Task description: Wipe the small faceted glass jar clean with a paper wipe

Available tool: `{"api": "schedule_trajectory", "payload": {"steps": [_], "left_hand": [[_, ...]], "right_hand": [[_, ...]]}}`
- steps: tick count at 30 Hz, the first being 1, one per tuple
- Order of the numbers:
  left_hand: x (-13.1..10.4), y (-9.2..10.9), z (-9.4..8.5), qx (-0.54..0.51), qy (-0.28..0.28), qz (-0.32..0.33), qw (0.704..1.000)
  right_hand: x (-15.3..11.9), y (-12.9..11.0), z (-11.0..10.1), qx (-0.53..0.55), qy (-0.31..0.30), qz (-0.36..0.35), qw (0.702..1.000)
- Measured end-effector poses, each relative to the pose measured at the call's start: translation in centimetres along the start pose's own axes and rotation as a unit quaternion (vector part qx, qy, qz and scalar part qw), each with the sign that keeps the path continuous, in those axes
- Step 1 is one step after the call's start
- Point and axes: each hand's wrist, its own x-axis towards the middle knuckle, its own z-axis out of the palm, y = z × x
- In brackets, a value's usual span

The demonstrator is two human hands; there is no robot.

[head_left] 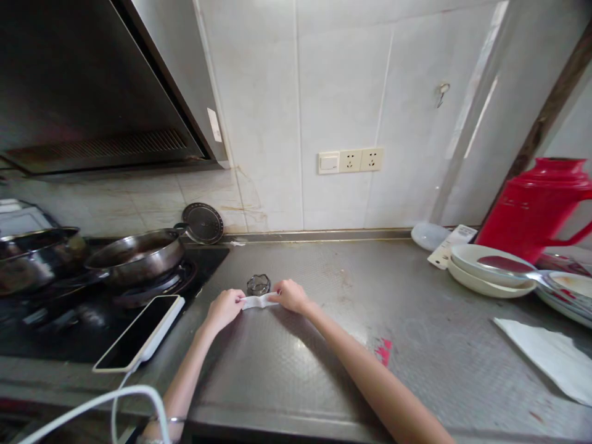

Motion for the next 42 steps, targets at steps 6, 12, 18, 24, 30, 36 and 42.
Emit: {"api": "schedule_trajectory", "payload": {"steps": [6,12,18,24,30,36,42], "left_hand": [[0.2,-1.4,1.2,-0.022,0.045,-0.008,0.999],[1.0,-0.9,3.1,-0.113,0.040,0.006,0.993],[2.6,-1.7,4.2,-0.142,0.057,0.038,0.987],[4.1,-3.0,4.7,-0.169,0.058,0.040,0.983],[4.6,-2.2,4.1,-0.143,0.059,0.045,0.987],[4.3,-1.6,3.0,-0.183,0.033,0.059,0.981],[4.9,-2.4,3.2,-0.230,-0.006,0.099,0.968]], "right_hand": [[0.4,-0.2,0.4,-0.015,0.013,-0.004,1.000],[0.4,0.0,0.7,-0.020,0.033,-0.028,0.999],[0.6,0.8,0.8,-0.021,0.038,-0.024,0.999],[1.5,1.5,0.6,-0.008,0.020,-0.041,0.999],[3.5,1.9,1.9,0.037,-0.028,-0.056,0.997],[4.6,2.0,2.3,0.075,-0.030,-0.072,0.994],[5.1,2.1,2.3,0.077,-0.028,-0.083,0.993]]}}
